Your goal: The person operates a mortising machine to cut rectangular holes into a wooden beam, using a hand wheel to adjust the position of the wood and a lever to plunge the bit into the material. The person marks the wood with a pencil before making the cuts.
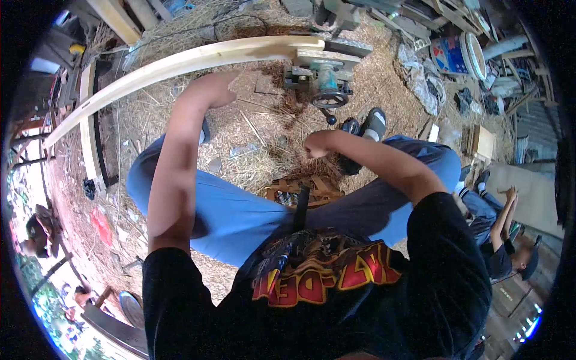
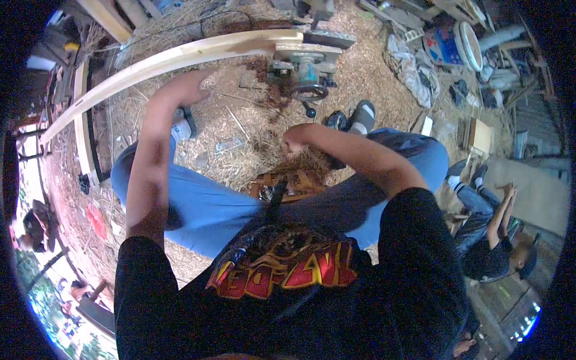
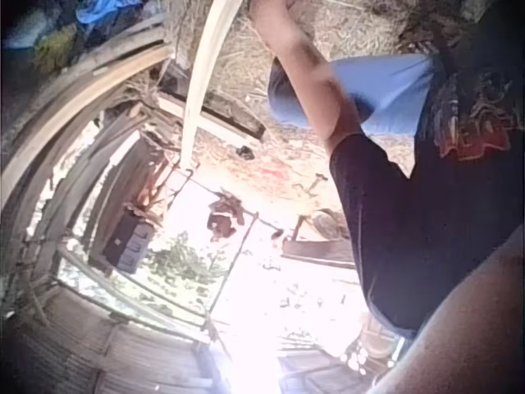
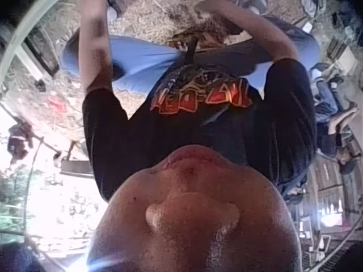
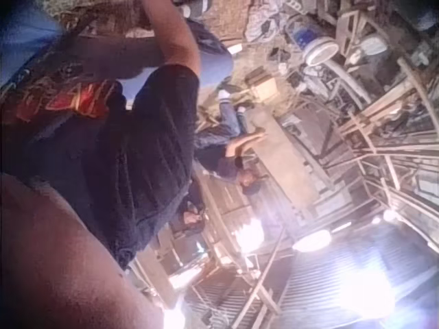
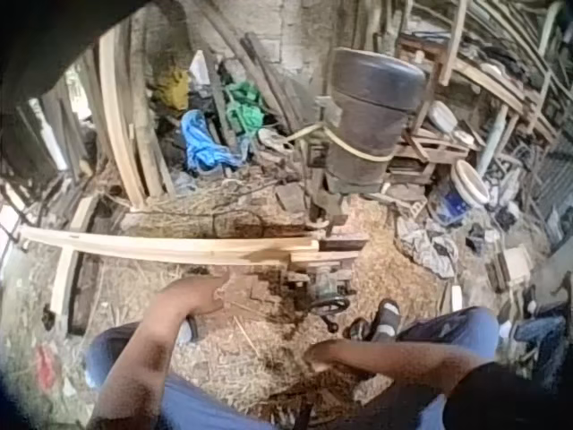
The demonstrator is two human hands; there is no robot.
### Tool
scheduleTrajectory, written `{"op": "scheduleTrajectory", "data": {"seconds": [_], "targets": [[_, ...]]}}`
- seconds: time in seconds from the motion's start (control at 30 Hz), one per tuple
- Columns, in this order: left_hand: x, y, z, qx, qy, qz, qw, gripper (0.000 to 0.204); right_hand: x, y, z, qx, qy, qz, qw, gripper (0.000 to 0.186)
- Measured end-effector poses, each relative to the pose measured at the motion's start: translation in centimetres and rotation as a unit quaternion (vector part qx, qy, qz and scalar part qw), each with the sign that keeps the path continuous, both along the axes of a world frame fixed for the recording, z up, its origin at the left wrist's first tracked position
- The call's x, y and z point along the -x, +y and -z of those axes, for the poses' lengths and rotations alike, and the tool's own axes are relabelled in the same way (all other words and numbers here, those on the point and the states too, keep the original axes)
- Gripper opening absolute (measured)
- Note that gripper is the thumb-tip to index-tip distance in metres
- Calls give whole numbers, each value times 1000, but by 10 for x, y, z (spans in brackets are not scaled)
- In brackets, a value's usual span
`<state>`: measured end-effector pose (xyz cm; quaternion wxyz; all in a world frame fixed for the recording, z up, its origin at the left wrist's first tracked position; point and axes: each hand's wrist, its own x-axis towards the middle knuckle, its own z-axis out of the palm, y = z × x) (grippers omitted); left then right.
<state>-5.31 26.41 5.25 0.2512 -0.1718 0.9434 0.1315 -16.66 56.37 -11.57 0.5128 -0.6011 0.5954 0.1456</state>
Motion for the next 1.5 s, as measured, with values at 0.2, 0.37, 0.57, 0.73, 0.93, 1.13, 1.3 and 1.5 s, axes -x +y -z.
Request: {"op": "scheduleTrajectory", "data": {"seconds": [0.2,0.37,0.57,0.73,0.93,1.13,1.3,1.5], "targets": [[-7,-23,-14,7,-38,3,999,73,-31,-67,108,211,72,121,967,27],[-75,-81,-49,-36,63,-72,995,71,-82,-137,121,165,97,153,970,36],[-79,-112,-45,-28,96,-110,989,72,-89,-154,130,117,103,172,973,52],[-93,-121,-43,-52,2,-120,991,73,-99,-161,126,42,128,136,982,47],[-74,-119,-40,-76,28,-91,992,74,-107,-159,192,54,222,155,961,44],[-62,-107,-42,-91,22,-92,991,71,-102,-152,200,89,285,58,953,39],[-61,-101,-46,-67,11,-76,995,71,-89,-141,118,326,251,197,890,24],[-24,-70,-73,-31,11,-65,997,72,-37,-123,3,428,76,449,781,19]]}}
